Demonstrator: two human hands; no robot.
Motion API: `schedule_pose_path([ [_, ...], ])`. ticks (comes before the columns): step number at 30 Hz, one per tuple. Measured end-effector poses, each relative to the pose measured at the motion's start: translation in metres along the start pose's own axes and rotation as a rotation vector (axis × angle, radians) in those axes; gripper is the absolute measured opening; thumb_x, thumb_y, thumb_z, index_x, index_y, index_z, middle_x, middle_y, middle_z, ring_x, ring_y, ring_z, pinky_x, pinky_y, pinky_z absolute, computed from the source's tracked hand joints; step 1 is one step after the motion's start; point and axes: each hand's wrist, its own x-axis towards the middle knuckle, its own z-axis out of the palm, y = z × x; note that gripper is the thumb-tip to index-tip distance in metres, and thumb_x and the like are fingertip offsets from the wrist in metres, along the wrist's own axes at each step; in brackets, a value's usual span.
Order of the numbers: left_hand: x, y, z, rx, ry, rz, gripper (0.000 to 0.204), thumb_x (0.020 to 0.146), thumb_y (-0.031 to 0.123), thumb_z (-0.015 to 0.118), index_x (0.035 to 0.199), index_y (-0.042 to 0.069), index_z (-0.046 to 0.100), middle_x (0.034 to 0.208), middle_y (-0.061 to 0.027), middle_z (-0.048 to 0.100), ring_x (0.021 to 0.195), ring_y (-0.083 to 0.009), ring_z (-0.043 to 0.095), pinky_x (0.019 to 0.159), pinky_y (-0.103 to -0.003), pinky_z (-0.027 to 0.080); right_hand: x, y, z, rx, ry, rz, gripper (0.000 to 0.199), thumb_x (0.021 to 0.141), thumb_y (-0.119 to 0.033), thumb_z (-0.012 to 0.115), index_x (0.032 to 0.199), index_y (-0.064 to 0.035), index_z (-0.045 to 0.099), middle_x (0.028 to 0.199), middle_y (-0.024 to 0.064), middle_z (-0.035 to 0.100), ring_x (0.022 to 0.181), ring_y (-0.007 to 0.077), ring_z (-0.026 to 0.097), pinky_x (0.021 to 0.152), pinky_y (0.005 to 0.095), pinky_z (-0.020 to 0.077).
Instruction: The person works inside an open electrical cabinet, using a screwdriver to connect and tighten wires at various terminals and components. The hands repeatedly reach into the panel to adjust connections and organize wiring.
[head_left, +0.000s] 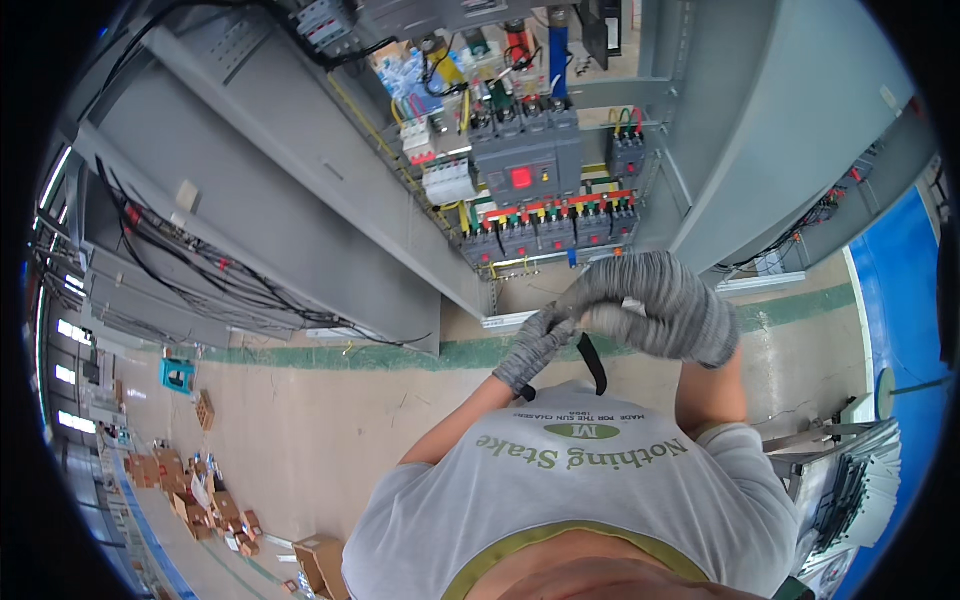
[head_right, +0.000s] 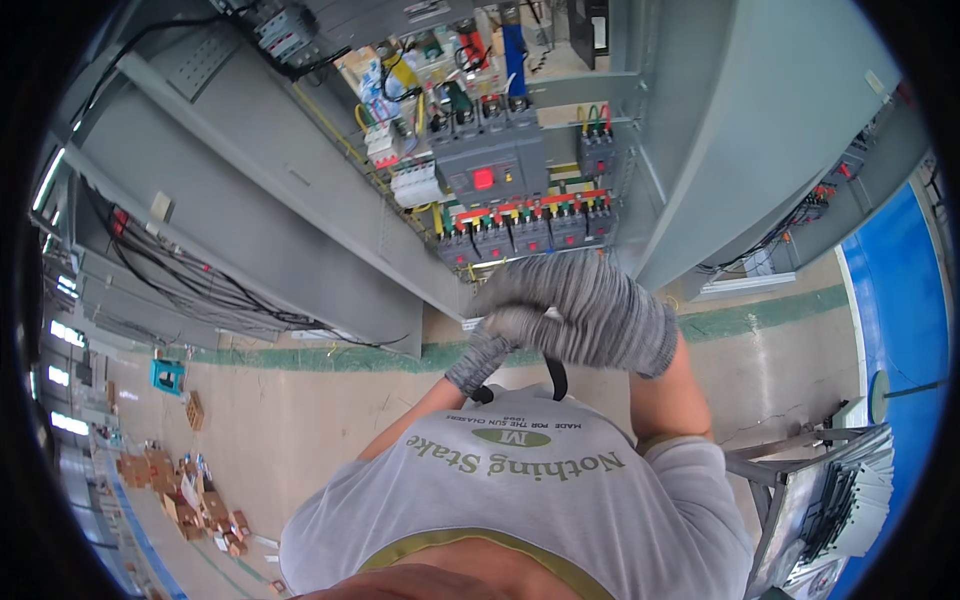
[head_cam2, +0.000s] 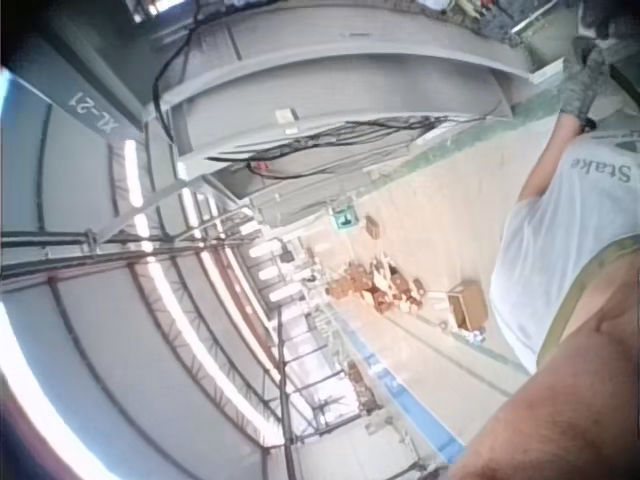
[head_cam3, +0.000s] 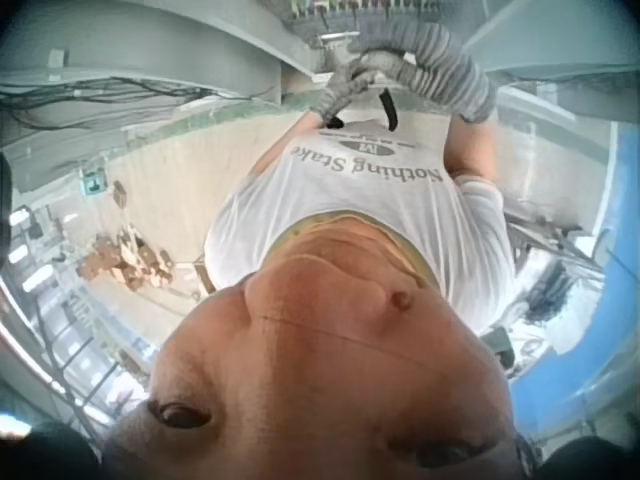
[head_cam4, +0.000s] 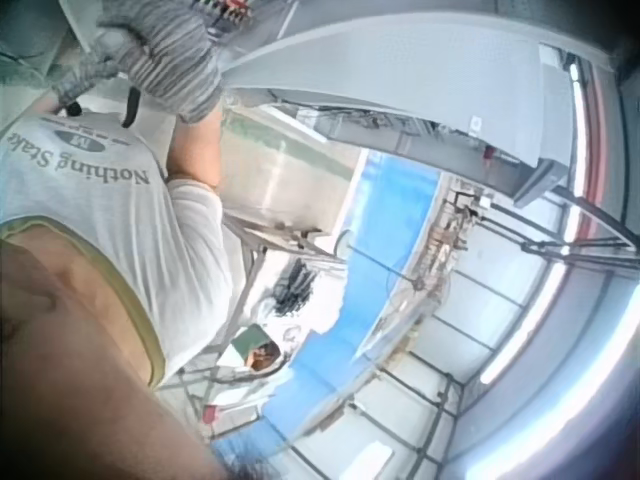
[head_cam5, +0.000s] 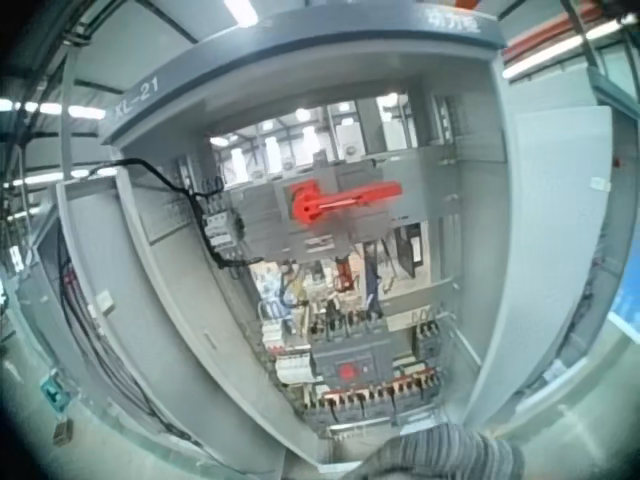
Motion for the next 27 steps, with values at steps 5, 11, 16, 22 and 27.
schedule_pose_path([
  [5,0.030,0.084,-0.023,0.066,0.119,-0.105,0.015,0.087,0.011,0.058,0.098,0.001,0.057,0.084,-0.0025,0.059,0.078,-0.0082,0.053,0.072,-0.024,0.045,-0.025,0.077,0.000,0.028,0.420,0.304,0.016,0.083,-0.014,0.062,0.093,-0.0004,0.064,0.075,0.0112,0.064,0.068,0.0187,0.061,0.064,0.0282,0.0484],
  [11,0.090,0.108,-0.078,0.114,0.291,0.140,0.011,0.087,0.007,0.057,0.097,0.003,0.058,0.083,-0.0009,0.058,0.075,-0.0075,0.052,0.069,-0.022,0.044,0.003,0.109,0.011,-0.097,0.550,0.291,0.017,0.083,-0.012,0.063,0.094,-0.0007,0.064,0.079,0.0122,0.064,0.071,0.0186,0.062,0.065,0.0289,0.0490],
  [16,0.122,0.126,-0.130,0.205,0.335,0.222,0.012,0.088,0.005,0.055,0.099,0.005,0.057,0.086,-0.0004,0.057,0.078,-0.0082,0.052,0.071,-0.023,0.044,0.045,0.122,0.013,-0.131,0.579,0.275,0.017,0.084,-0.012,0.062,0.096,-0.0006,0.063,0.083,0.0122,0.065,0.072,0.0165,0.062,0.066,0.0288,0.0498],
  [22,0.149,0.145,-0.179,0.209,0.420,0.386,0.010,0.086,0.003,0.055,0.096,0.005,0.059,0.086,-0.0012,0.058,0.077,-0.0076,0.053,0.071,-0.022,0.044,0.102,0.163,-0.003,-0.116,0.861,0.155,0.018,0.085,-0.010,0.060,0.100,-0.0010,0.061,0.086,0.0084,0.064,0.076,0.0128,0.060,0.070,0.0266,0.0484],
  [27,0.173,0.200,-0.174,0.564,0.337,0.579,0.016,0.082,0.003,0.059,0.098,0.003,0.060,0.086,-0.0057,0.056,0.077,-0.0134,0.056,0.071,-0.026,0.046,0.138,0.169,-0.059,-0.440,1.174,-0.025,0.016,0.086,-0.009,0.058,0.100,-0.0022,0.062,0.089,0.0082,0.065,0.080,0.0125,0.060,0.075,0.0257,0.0479],
])
